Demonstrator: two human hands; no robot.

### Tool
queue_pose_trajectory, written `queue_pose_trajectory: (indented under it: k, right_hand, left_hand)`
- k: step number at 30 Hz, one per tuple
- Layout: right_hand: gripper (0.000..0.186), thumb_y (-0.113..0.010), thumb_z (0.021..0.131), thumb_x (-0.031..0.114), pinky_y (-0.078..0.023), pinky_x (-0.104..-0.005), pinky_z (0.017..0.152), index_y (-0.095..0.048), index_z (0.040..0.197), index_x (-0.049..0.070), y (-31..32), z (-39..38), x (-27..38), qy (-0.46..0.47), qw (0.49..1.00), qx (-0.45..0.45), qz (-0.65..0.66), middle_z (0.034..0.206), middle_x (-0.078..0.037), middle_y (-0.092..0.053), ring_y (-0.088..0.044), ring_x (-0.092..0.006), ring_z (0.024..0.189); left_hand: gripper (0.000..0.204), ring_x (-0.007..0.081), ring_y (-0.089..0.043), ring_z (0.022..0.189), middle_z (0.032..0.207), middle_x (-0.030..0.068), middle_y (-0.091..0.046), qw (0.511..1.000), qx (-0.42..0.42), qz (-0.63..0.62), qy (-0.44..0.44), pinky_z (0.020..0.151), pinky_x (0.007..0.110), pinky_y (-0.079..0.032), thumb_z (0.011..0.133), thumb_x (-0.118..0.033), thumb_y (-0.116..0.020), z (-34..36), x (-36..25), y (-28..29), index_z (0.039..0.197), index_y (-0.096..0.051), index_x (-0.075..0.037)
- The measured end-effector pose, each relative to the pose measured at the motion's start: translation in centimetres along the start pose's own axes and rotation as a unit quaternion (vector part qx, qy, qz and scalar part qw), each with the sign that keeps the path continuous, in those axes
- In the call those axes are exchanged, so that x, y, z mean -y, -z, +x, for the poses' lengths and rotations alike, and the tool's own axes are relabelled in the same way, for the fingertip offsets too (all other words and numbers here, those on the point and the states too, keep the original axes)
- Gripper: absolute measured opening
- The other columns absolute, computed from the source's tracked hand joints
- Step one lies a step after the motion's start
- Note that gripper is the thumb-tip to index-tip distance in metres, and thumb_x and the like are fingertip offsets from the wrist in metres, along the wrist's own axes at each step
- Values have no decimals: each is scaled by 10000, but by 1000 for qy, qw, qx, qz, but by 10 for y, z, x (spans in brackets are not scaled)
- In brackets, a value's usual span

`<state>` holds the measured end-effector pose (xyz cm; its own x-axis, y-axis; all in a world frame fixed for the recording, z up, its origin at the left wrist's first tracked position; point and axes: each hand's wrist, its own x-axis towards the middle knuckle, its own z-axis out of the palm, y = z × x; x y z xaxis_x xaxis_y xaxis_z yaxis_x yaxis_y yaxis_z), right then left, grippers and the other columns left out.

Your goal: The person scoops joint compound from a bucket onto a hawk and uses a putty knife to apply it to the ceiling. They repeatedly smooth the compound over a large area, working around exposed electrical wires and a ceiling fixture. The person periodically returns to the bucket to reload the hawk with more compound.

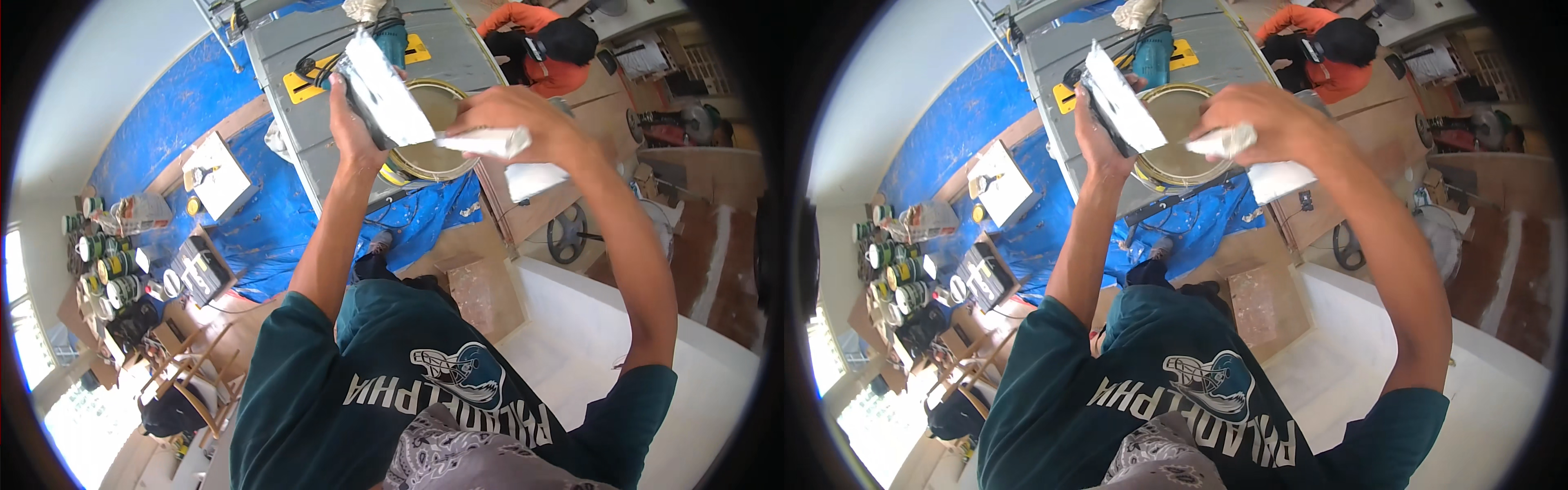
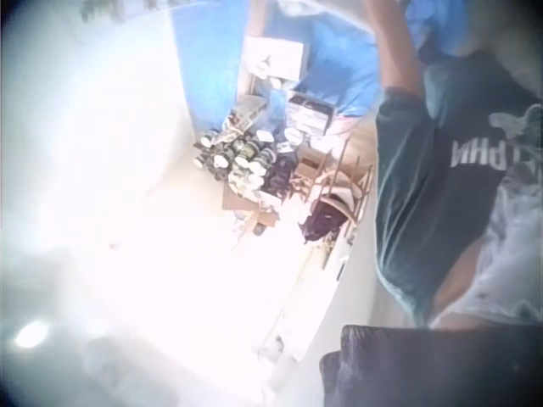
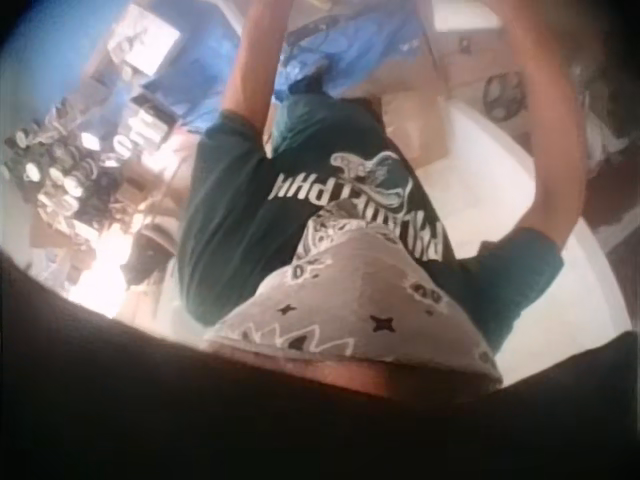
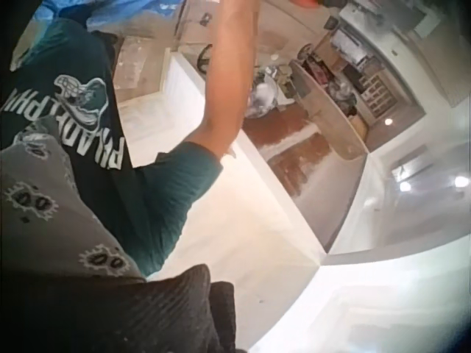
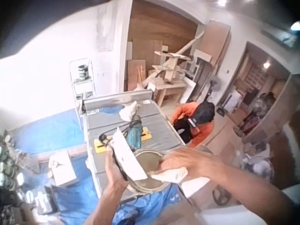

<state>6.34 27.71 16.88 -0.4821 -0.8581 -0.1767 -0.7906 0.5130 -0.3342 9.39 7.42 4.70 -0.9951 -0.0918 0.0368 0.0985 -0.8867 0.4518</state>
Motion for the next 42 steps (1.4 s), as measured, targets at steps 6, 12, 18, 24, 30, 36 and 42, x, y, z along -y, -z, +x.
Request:
queue_pose_trajectory:
  k: [6, 12, 18, 24, 30, 36, 42]
  right_hand:
    - [207, -775, 767, 240, -530, -374, 754, -747, 921, 105, 24, 7, 6, -30, 999, -44, 1, 812, -83, -698, -674, -293, 780]
    - [209, -728, 810, 281, -522, -392, 693, -729, 882, 85, -17, -13, -22, -40, 989, -137, -41, 819, -100, -692, -657, -310, 730]
    - [311, -725, 845, 314, -505, -358, 746, -707, 942, 19, -32, -26, -1, -176, 967, -163, 87, 875, -122, -692, -648, -293, 762]
    - [306, -696, 842, 300, -485, -318, 610, -739, 925, 9, -76, -30, 6, -242, 882, -302, 269, 809, -128, -707, -624, -173, 646]
    - [362, -700, 882, 318, -471, -284, 696, -731, 945, -38, -46, -74, 13, -309, 813, -399, 290, 846, -57, -714, -596, -90, 758]
    - [307, -691, 902, 279, -448, -251, 744, -724, 963, -20, 25, -107, 41, -329, 802, -431, 250, 885, -27, -700, -587, -81, 802]
    - [286, -694, 904, 277, -439, -231, 720, -724, 957, -3, 86, -128, 73, -271, 805, -487, 203, 875, -11, -688, -574, -60, 781]
  left_hand:
    - [601, 262, -641, 945, 1088, 201, -642, 996, -75, 50, -3, 803, 373, -561, 1041, -482, -220, 1, 4, -5, 1259, -523, -11]
    - [540, 226, -657, 936, 1087, 139, -638, 991, -111, 70, -30, 830, 363, -552, 1028, -487, -355, 6, 19, 13, 1235, -526, -18]
    - [509, 183, -642, 924, 1050, 95, -634, 985, -126, 90, -83, 813, 324, -532, 1030, -478, -403, 0, 19, 3, 1179, -559, -17]
    - [499, 177, -645, 901, 1022, 94, -646, 982, -129, 107, -91, 798, 319, -528, 1034, -457, -405, -2, 17, 2, 1162, -575, -6]
    - [468, 164, -649, 815, 991, 89, -659, 971, -179, 144, -57, 755, 323, -541, 1038, -437, -420, -17, -5, -4, 1153, -585, -14]
    - [428, 128, -573, 882, 975, 57, -637, 930, -184, 313, -60, 800, 293, -477, 1057, -362, -408, -49, -33, 12, 1157, -577, 18]
    - [390, 130, -567, 921, 1020, 68, -640, 922, -91, 374, -28, 829, 292, -468, 1055, -303, -426, -61, -20, 0, 1195, -570, 31]
